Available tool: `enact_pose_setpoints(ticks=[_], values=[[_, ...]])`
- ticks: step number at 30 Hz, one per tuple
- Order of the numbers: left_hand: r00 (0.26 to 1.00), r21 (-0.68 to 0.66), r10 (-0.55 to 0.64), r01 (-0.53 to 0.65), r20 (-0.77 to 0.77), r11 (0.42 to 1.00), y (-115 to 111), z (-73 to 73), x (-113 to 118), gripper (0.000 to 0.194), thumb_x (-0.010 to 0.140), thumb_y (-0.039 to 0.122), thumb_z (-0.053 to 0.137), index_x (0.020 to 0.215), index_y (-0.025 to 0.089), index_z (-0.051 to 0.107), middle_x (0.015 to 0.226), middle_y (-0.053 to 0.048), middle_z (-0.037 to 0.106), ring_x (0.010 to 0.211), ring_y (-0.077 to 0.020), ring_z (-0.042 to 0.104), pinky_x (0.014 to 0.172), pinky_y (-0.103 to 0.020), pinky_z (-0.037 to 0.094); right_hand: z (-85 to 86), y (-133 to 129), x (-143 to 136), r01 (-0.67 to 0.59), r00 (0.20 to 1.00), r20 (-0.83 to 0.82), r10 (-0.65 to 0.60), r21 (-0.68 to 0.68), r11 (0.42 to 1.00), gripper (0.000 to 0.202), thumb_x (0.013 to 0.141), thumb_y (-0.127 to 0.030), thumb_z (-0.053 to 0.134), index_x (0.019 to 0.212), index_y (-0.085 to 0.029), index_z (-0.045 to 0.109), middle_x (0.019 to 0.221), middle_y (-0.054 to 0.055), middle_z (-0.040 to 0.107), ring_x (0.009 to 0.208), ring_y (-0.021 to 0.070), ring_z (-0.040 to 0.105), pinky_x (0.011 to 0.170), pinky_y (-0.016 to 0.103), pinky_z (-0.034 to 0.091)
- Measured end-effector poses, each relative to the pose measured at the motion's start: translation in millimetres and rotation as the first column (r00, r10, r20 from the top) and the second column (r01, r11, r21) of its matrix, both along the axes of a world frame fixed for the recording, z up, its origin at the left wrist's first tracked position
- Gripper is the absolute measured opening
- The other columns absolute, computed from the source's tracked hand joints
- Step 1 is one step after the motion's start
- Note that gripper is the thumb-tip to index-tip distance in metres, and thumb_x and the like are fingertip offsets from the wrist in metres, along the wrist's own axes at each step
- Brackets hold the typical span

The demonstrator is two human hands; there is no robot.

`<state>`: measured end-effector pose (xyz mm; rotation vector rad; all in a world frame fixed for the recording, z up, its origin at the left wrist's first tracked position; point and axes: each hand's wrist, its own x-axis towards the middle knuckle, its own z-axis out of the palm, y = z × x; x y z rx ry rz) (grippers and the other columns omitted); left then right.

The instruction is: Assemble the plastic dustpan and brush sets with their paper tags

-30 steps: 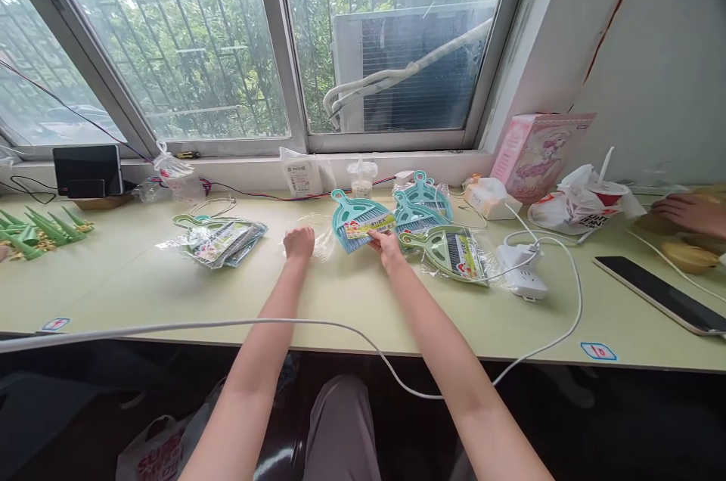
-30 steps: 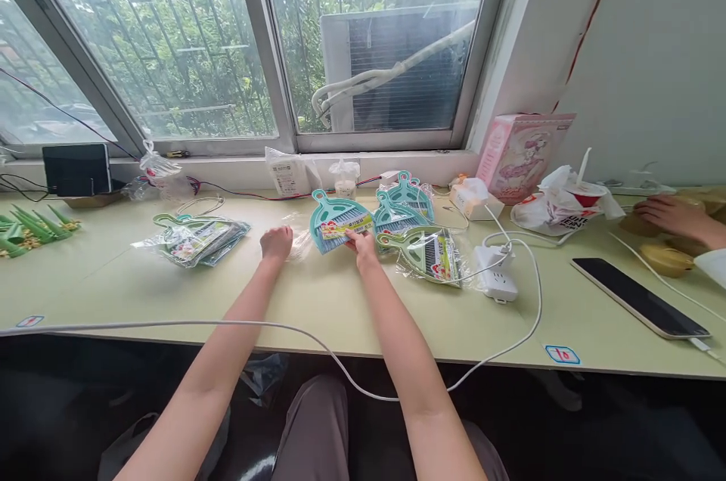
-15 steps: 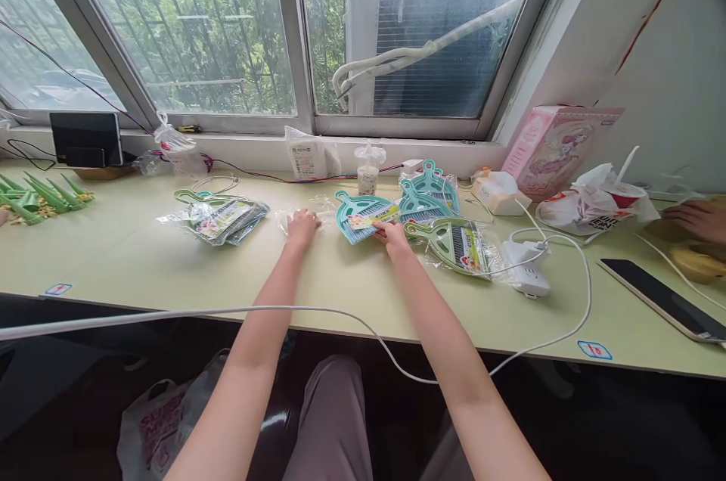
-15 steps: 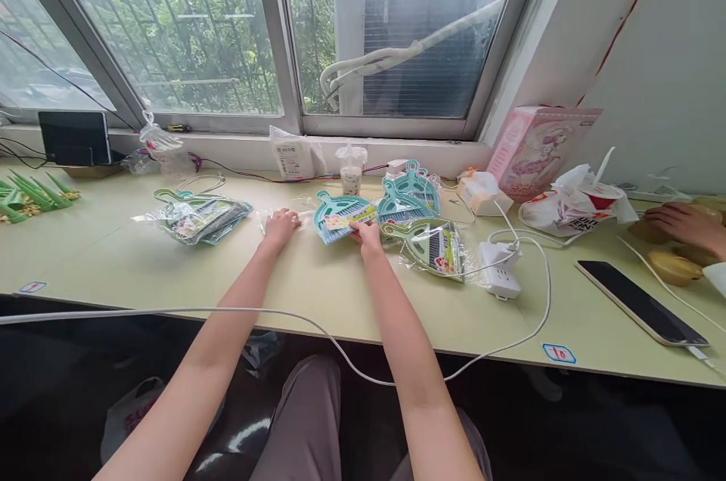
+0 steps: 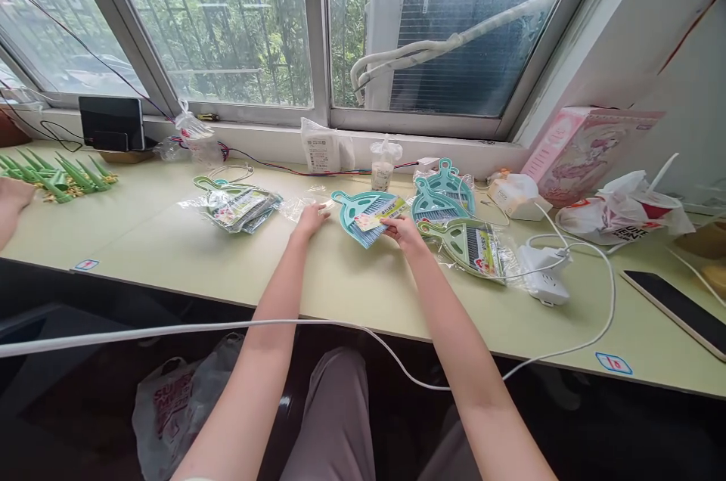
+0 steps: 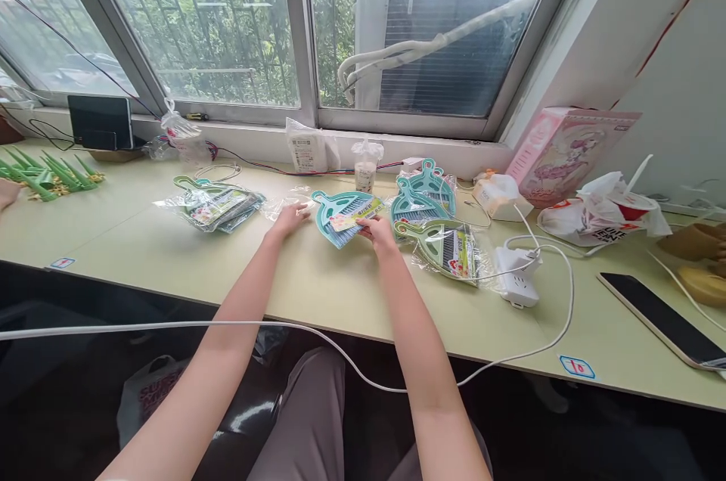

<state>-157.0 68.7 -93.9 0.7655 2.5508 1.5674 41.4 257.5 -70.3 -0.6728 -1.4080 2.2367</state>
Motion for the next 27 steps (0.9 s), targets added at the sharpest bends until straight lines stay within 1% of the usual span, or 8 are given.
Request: enact_pose_setpoints(ticks=[3, 6, 10, 14, 17, 20, 23, 27], values=[[1.000, -0.045, -0.021, 0.022, 0.022, 0.999, -1.5, 4.3, 0.7, 0.021, 0.070, 0.030, 0.075, 0.087, 0.018, 0.072, 0.137, -0.014, 0.056, 0.135, -0.0360, 0.042, 0.113, -0.043, 0.028, 1.6, 0.2, 2.0, -0.010, 0.999, 0.042, 0.009, 0.014, 1.000, 0.017, 0.073, 0.001, 0.067, 0.081, -0.013, 0.059, 0.076, 0.005, 0.071, 0.065, 0.0130, 0.067, 0.066, 0.024, 0.061], [0.995, -0.244, -0.028, 0.003, -0.099, 0.970, -5.0, 9.5, 5.0, 0.027, 0.074, 0.027, 0.071, 0.098, 0.016, 0.073, 0.143, -0.015, 0.051, 0.134, -0.0327, 0.044, 0.110, -0.038, 0.032, 2.3, 2.0, 4.1, -0.013, 0.997, 0.070, 0.012, 0.010, 1.000, 0.021, 0.072, 0.001, 0.068, 0.082, -0.014, 0.057, 0.077, 0.005, 0.071, 0.066, 0.0133, 0.068, 0.064, 0.024, 0.060], [0.954, -0.530, -0.023, -0.146, -0.299, 0.835, -5.8, 16.1, 12.8, 0.030, 0.084, 0.027, 0.059, 0.109, 0.017, 0.073, 0.130, -0.015, 0.061, 0.122, -0.0312, 0.054, 0.099, -0.037, 0.042, 5.2, 4.1, 7.9, -0.042, 0.994, 0.102, 0.040, 0.014, 0.999, 0.025, 0.070, 0.003, 0.070, 0.084, -0.013, 0.056, 0.078, 0.007, 0.071, 0.068, 0.0148, 0.069, 0.061, 0.023, 0.060], [0.918, -0.614, -0.012, -0.256, -0.397, 0.747, -1.0, 20.9, 17.3, 0.029, 0.086, 0.022, 0.051, 0.101, 0.016, 0.076, 0.107, -0.017, 0.069, 0.103, -0.0306, 0.063, 0.087, -0.037, 0.046, 8.3, 2.7, 9.2, -0.062, 0.987, 0.154, 0.052, 0.058, 0.996, 0.024, 0.070, 0.003, 0.069, 0.083, -0.012, 0.058, 0.076, 0.006, 0.070, 0.066, 0.0147, 0.068, 0.059, 0.023, 0.060], [0.876, -0.549, 0.038, -0.336, -0.482, 0.765, 1.5, 23.6, 20.3, 0.033, 0.090, 0.024, 0.045, 0.102, 0.016, 0.074, 0.102, -0.016, 0.070, 0.099, -0.0296, 0.064, 0.082, -0.036, 0.046, 8.4, 0.4, 8.3, -0.035, 0.990, 0.139, 0.021, 0.097, 0.995, 0.022, 0.069, 0.003, 0.069, 0.082, -0.012, 0.059, 0.077, 0.006, 0.070, 0.067, 0.0157, 0.068, 0.063, 0.026, 0.061], [0.838, -0.468, 0.046, -0.349, -0.544, 0.812, 2.0, 25.5, 25.6, 0.035, 0.094, 0.028, 0.040, 0.099, 0.018, 0.074, 0.096, -0.015, 0.070, 0.094, -0.0284, 0.065, 0.077, -0.034, 0.044, 7.6, -1.2, 7.2, -0.045, 0.994, 0.100, 0.035, 0.102, 0.994, 0.020, 0.069, 0.001, 0.070, 0.082, -0.012, 0.061, 0.080, 0.007, 0.071, 0.070, 0.0168, 0.069, 0.070, 0.030, 0.062], [0.804, -0.384, 0.003, -0.288, -0.594, 0.877, 2.0, 26.0, 31.6, 0.036, 0.096, 0.032, 0.039, 0.099, 0.020, 0.073, 0.096, -0.014, 0.071, 0.094, -0.0280, 0.065, 0.076, -0.034, 0.044, 7.1, -1.6, 6.5, -0.100, 0.994, 0.043, 0.097, 0.079, 0.992, 0.021, 0.069, -0.002, 0.072, 0.084, -0.012, 0.062, 0.084, 0.008, 0.072, 0.074, 0.0175, 0.070, 0.075, 0.032, 0.062], [0.749, -0.196, -0.009, -0.163, -0.663, 0.967, 6.1, 28.2, 39.0, 0.032, 0.096, 0.031, 0.042, 0.105, 0.023, 0.072, 0.123, -0.010, 0.066, 0.110, -0.0274, 0.061, 0.082, -0.035, 0.047, 5.7, -1.8, 3.7, -0.142, 0.990, -0.002, 0.142, 0.080, 0.987, 0.024, 0.068, -0.004, 0.074, 0.087, -0.012, 0.064, 0.088, 0.007, 0.073, 0.074, 0.0180, 0.070, 0.079, 0.035, 0.062]])
